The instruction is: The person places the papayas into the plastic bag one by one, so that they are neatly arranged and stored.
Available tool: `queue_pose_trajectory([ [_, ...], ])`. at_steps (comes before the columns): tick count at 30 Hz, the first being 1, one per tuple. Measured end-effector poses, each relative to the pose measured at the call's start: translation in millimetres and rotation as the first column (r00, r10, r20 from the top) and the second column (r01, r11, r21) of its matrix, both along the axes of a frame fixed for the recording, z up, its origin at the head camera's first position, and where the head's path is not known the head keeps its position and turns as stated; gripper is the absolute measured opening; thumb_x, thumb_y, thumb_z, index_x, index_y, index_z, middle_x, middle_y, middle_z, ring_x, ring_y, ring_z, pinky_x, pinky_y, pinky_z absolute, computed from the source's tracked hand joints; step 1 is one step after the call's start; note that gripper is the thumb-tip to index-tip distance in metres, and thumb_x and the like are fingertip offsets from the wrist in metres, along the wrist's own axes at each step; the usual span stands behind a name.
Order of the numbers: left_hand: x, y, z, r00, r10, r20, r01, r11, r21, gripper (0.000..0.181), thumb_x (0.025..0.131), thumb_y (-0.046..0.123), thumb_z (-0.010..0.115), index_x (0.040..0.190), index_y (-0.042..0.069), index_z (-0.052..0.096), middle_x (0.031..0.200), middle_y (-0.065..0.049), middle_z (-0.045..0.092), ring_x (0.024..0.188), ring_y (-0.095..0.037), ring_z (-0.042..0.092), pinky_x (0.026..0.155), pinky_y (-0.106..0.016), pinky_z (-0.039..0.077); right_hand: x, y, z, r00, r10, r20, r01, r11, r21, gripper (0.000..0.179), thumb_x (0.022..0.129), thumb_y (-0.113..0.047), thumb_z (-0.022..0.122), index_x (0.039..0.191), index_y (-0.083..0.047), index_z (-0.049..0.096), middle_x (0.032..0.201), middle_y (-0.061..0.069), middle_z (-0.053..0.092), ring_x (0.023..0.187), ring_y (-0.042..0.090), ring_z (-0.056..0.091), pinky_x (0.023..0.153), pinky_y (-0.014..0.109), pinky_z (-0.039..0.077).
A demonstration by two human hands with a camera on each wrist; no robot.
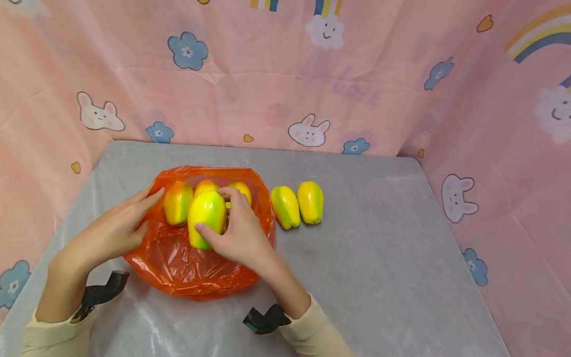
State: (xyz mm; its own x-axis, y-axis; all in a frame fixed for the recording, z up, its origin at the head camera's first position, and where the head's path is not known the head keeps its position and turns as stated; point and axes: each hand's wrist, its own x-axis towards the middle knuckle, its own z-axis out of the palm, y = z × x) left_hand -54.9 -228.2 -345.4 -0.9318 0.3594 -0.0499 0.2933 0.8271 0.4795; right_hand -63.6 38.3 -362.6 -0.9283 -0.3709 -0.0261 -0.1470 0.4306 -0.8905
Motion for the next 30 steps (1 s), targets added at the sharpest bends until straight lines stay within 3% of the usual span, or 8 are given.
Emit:
queue_pose_trajectory([
  [7,0.8,0.4,0.0,1.0,-0.009,-0.01,0.009,1.0,-0.003,0.074,0.09,-0.011,0.055,0.161,-0.005,0.035,0.166,-0.028,0.04,0.146,-0.048,0.048,0.115,-0.065,0.046,10.3,-23,-15.2,0.999,0.036,-0.015,-0.036,0.999,0.018,0.075,0.093,-0.034,0.079,0.152,-0.014,0.039,0.145,0.009,0.05,0.12,0.024,0.063,0.089,0.037,0.065],
  [14,1.7,-3.6,0.2,1.0,-0.003,-0.021,0.003,1.0,-0.029,0.074,0.087,-0.012,0.052,0.159,-0.009,0.038,0.164,-0.031,0.041,0.141,-0.048,0.052,0.111,-0.064,0.051,20.9,-47,-30.0,0.996,0.085,-0.019,-0.082,0.992,0.093,0.072,0.093,-0.038,0.079,0.151,-0.014,0.042,0.141,0.005,0.055,0.118,0.016,0.057,0.098,0.025,0.056],
  [23,1.6,-1.3,-1.1,1.0,-0.005,-0.004,0.005,1.0,-0.008,0.075,0.089,-0.011,0.06,0.16,-0.006,0.038,0.165,-0.027,0.042,0.143,-0.048,0.051,0.112,-0.064,0.049,24.1,-59,-45.4,0.996,0.091,-0.005,-0.089,0.984,0.153,0.074,0.092,-0.042,0.078,0.151,-0.014,0.044,0.142,0.006,0.058,0.119,0.017,0.059,0.097,0.027,0.056],
  [30,2.2,-1.3,-1.6,0.999,-0.011,-0.035,0.011,1.0,0.012,0.072,0.09,-0.01,0.061,0.159,-0.007,0.04,0.164,-0.028,0.043,0.144,-0.048,0.05,0.114,-0.066,0.047,24.1,-66,-52.6,0.995,0.095,-0.011,-0.091,0.977,0.192,0.073,0.093,-0.043,0.078,0.151,-0.015,0.045,0.146,0.006,0.056,0.124,0.017,0.06,0.103,0.034,0.057],
])
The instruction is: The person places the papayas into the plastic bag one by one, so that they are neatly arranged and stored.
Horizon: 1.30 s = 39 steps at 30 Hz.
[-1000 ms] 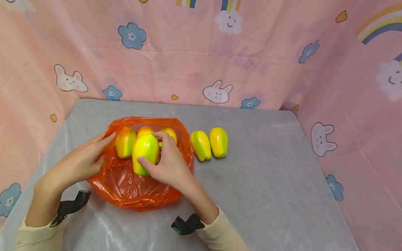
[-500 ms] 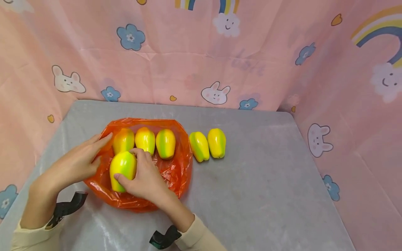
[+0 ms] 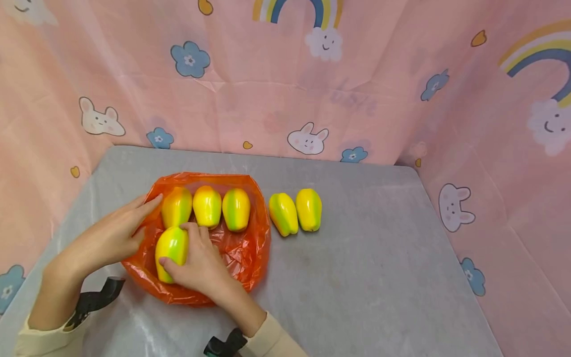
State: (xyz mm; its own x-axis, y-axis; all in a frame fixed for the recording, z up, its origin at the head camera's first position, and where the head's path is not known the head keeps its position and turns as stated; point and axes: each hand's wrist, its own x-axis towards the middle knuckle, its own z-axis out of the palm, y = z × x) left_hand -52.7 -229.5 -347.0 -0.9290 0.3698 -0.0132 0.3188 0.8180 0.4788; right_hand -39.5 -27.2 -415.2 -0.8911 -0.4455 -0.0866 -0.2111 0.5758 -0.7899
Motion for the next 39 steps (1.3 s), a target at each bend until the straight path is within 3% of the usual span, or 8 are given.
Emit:
queue_pose_trajectory([
  [6,-0.9,0.4,0.1,1.0,0.004,0.008,-0.003,1.0,-0.021,0.073,0.087,-0.014,0.059,0.158,-0.009,0.04,0.163,-0.031,0.042,0.144,-0.05,0.05,0.114,-0.066,0.046,1.1,-5,-7.2,1.0,0.019,-0.018,-0.019,1.0,0.019,0.071,0.091,-0.042,0.08,0.149,-0.017,0.048,0.139,0.005,0.058,0.115,0.014,0.059,0.096,0.028,0.056],
  [15,-2.9,-0.6,0.3,0.999,-0.025,-0.025,0.025,1.0,-0.016,0.075,0.088,-0.013,0.059,0.16,-0.006,0.038,0.162,-0.028,0.045,0.14,-0.047,0.055,0.113,-0.065,0.048,-2.0,-13,-15.8,0.998,0.017,-0.068,-0.014,0.999,0.034,0.07,0.092,-0.043,0.079,0.148,-0.014,0.05,0.141,0.006,0.059,0.121,0.017,0.06,0.104,0.031,0.056],
  [30,-1.5,2.8,-4.4,1.0,-0.027,0.002,0.027,1.0,-0.011,0.073,0.091,-0.009,0.064,0.159,-0.006,0.04,0.159,-0.029,0.048,0.137,-0.048,0.057,0.112,-0.065,0.049,1.8,-7,-15.1,1.0,0.012,0.007,-0.013,0.999,0.04,0.07,0.097,-0.05,0.069,0.154,-0.016,0.048,0.148,0.005,0.059,0.13,0.017,0.059,0.112,0.037,0.054],
  [36,-0.5,2.5,-1.8,1.0,-0.017,0.015,0.017,1.0,-0.026,0.073,0.089,-0.011,0.061,0.158,-0.008,0.04,0.16,-0.031,0.047,0.14,-0.049,0.054,0.112,-0.065,0.049,1.9,-1,-8.1,1.0,0.004,-0.002,-0.004,1.0,0.017,0.063,0.097,-0.044,0.071,0.15,-0.016,0.052,0.138,0.007,0.061,0.11,0.015,0.058,0.091,0.027,0.053],
  [39,0.2,1.5,-1.1,1.0,-0.009,0.025,0.01,0.999,-0.033,0.073,0.089,-0.012,0.06,0.158,-0.008,0.039,0.162,-0.031,0.044,0.142,-0.051,0.052,0.112,-0.065,0.048,0.7,2,0.1,1.0,0.009,-0.025,-0.01,1.0,-0.003,0.059,0.098,-0.041,0.071,0.148,-0.015,0.054,0.137,0.008,0.062,0.11,0.017,0.058,0.09,0.026,0.053],
])
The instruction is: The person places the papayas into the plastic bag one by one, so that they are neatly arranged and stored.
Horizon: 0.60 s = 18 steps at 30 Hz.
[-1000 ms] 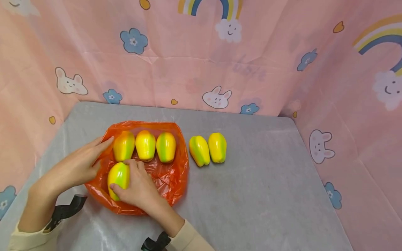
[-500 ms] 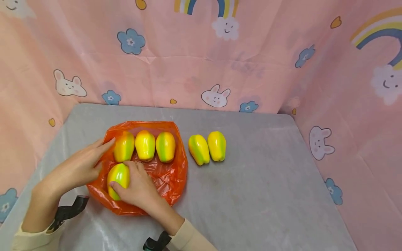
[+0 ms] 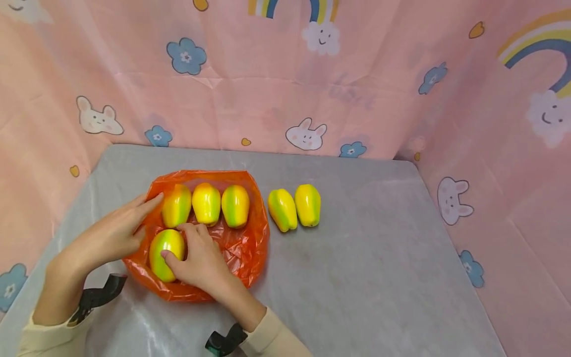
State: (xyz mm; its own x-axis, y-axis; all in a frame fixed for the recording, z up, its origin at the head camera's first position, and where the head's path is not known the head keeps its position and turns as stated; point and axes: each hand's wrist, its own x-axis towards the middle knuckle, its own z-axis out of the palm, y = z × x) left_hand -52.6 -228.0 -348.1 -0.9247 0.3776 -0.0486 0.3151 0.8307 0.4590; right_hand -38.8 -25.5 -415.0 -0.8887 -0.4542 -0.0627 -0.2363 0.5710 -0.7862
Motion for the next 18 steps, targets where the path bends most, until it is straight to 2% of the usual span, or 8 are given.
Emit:
queue_pose_trajectory([
  [4,-0.9,1.9,-0.8,1.0,0.006,0.022,-0.006,1.0,-0.001,0.072,0.089,-0.012,0.058,0.159,-0.008,0.039,0.164,-0.032,0.041,0.145,-0.052,0.049,0.114,-0.066,0.046,-4.0,13,14.6,0.998,-0.023,-0.055,0.022,1.0,-0.015,0.054,0.099,-0.038,0.071,0.146,-0.016,0.056,0.141,0.006,0.063,0.126,0.023,0.061,0.107,0.035,0.056],
  [7,-2.3,4.1,-1.7,0.999,0.009,0.035,-0.01,1.0,0.004,0.073,0.089,-0.011,0.058,0.159,-0.007,0.038,0.164,-0.032,0.04,0.146,-0.052,0.047,0.114,-0.067,0.045,-8.5,27,24.9,0.995,-0.042,-0.089,0.04,0.999,-0.023,0.054,0.099,-0.037,0.071,0.146,-0.016,0.056,0.143,0.005,0.062,0.13,0.025,0.061,0.111,0.041,0.055],
  [13,-4.2,7.2,-2.9,0.999,-0.006,0.035,0.006,1.0,-0.008,0.075,0.088,-0.011,0.058,0.16,-0.007,0.037,0.164,-0.032,0.04,0.145,-0.052,0.048,0.114,-0.068,0.045,-16.6,55,35.6,0.987,-0.004,-0.163,-0.004,0.999,-0.049,0.053,0.1,-0.035,0.07,0.147,-0.015,0.057,0.142,0.008,0.061,0.126,0.025,0.063,0.108,0.042,0.058],
  [18,-3.1,5.0,-0.3,0.999,-0.006,0.046,0.006,1.0,0.006,0.08,0.087,-0.011,0.058,0.163,-0.004,0.033,0.167,-0.031,0.036,0.145,-0.052,0.047,0.114,-0.069,0.044,-20.2,74,42.3,0.97,0.034,-0.241,-0.043,0.999,-0.031,0.051,0.1,-0.033,0.072,0.145,-0.016,0.058,0.14,0.004,0.062,0.118,0.018,0.064,0.102,0.037,0.061],
])
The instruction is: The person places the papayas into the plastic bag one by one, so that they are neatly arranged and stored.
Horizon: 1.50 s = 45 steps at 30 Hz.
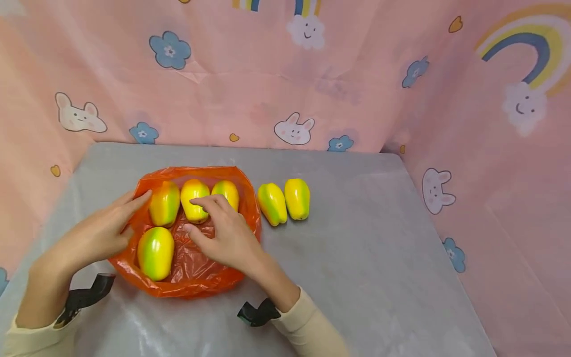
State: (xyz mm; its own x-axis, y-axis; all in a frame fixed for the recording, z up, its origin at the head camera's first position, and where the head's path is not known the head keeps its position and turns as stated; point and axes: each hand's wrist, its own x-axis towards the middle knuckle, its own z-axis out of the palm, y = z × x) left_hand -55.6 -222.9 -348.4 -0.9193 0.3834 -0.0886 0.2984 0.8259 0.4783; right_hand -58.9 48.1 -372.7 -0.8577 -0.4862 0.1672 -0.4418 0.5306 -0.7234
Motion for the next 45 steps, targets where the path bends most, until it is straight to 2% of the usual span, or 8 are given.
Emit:
queue_pose_trajectory([
  [3,0.2,-5.8,3.1,1.0,-0.001,-0.025,0.001,1.0,0.01,0.082,0.085,-0.012,0.056,0.164,0.0,0.033,0.166,-0.028,0.038,0.143,-0.049,0.05,0.113,-0.069,0.046,-6.4,9,2.0,0.998,0.034,-0.048,-0.034,0.999,-0.008,0.046,0.1,-0.031,0.072,0.143,-0.017,0.061,0.141,0.0,0.062,0.117,0.016,0.064,0.099,0.036,0.062],
  [8,1.0,-8.3,5.5,0.999,-0.003,-0.037,0.003,1.0,0.006,0.083,0.084,-0.01,0.056,0.164,0.001,0.035,0.165,-0.026,0.041,0.141,-0.046,0.053,0.112,-0.067,0.048,-16.3,34,1.5,0.994,0.056,-0.09,-0.064,0.994,-0.084,0.044,0.099,-0.023,0.073,0.141,-0.013,0.063,0.143,0.003,0.062,0.125,0.024,0.065,0.1,0.04,0.062],
  [13,1.8,-8.8,4.9,1.0,0.006,-0.03,-0.006,1.0,-0.01,0.079,0.085,-0.008,0.057,0.161,-0.003,0.037,0.165,-0.028,0.041,0.143,-0.048,0.051,0.113,-0.067,0.047,-28.7,65,0.8,0.992,-0.049,-0.121,0.031,0.989,-0.144,0.043,0.1,-0.019,0.072,0.141,-0.011,0.063,0.141,0.006,0.064,0.129,0.028,0.064,0.1,0.046,0.063],
  [18,1.9,-8.1,4.4,1.0,0.019,-0.018,-0.02,1.0,-0.015,0.073,0.091,-0.005,0.06,0.16,-0.006,0.037,0.164,-0.029,0.042,0.145,-0.049,0.049,0.115,-0.068,0.046,-41.1,92,-4.9,0.98,-0.149,-0.134,0.129,0.981,-0.145,0.042,0.1,-0.018,0.071,0.141,-0.009,0.063,0.141,0.011,0.064,0.129,0.029,0.063,0.102,0.055,0.061],
  [22,0.8,-8.2,4.6,1.0,0.017,-0.013,-0.017,1.0,-0.001,0.073,0.093,-0.003,0.062,0.161,-0.006,0.036,0.166,-0.029,0.039,0.147,-0.05,0.047,0.116,-0.068,0.044,-49.1,108,-9.9,0.971,-0.195,-0.136,0.182,0.978,-0.104,0.044,0.099,-0.02,0.072,0.142,-0.01,0.063,0.144,0.012,0.063,0.134,0.032,0.061,0.111,0.059,0.054],
  [27,-1.7,-9.3,5.0,1.0,0.027,0.013,-0.027,1.0,0.007,0.072,0.096,0.002,0.063,0.161,-0.007,0.035,0.169,-0.03,0.034,0.152,-0.05,0.041,0.12,-0.068,0.039,-59.6,121,-16.6,0.971,-0.21,-0.112,0.213,0.977,0.008,0.049,0.098,-0.025,0.074,0.144,-0.012,0.063,0.155,0.011,0.058,0.148,0.034,0.051,0.124,0.062,0.041],
  [36,1.1,-12.1,4.9,0.999,0.03,0.012,-0.03,0.999,0.013,0.072,0.095,0.001,0.061,0.162,-0.005,0.034,0.171,-0.027,0.032,0.153,-0.048,0.04,0.12,-0.067,0.039,-74.8,134,-36.2,0.956,-0.292,-0.033,0.294,0.948,0.124,0.053,0.1,-0.027,0.07,0.149,-0.01,0.058,0.167,0.014,0.043,0.154,0.04,0.041,0.125,0.068,0.035],
  [45,0.6,-11.7,4.4,1.0,0.014,-0.017,-0.014,1.0,-0.014,0.071,0.094,-0.003,0.057,0.161,-0.005,0.036,0.17,-0.027,0.033,0.152,-0.048,0.042,0.12,-0.066,0.04,-79.7,147,-44.7,0.937,-0.349,0.032,0.334,0.916,0.22,0.059,0.101,-0.032,0.068,0.153,-0.012,0.052,0.171,0.019,0.034,0.156,0.045,0.035,0.124,0.072,0.032],
])
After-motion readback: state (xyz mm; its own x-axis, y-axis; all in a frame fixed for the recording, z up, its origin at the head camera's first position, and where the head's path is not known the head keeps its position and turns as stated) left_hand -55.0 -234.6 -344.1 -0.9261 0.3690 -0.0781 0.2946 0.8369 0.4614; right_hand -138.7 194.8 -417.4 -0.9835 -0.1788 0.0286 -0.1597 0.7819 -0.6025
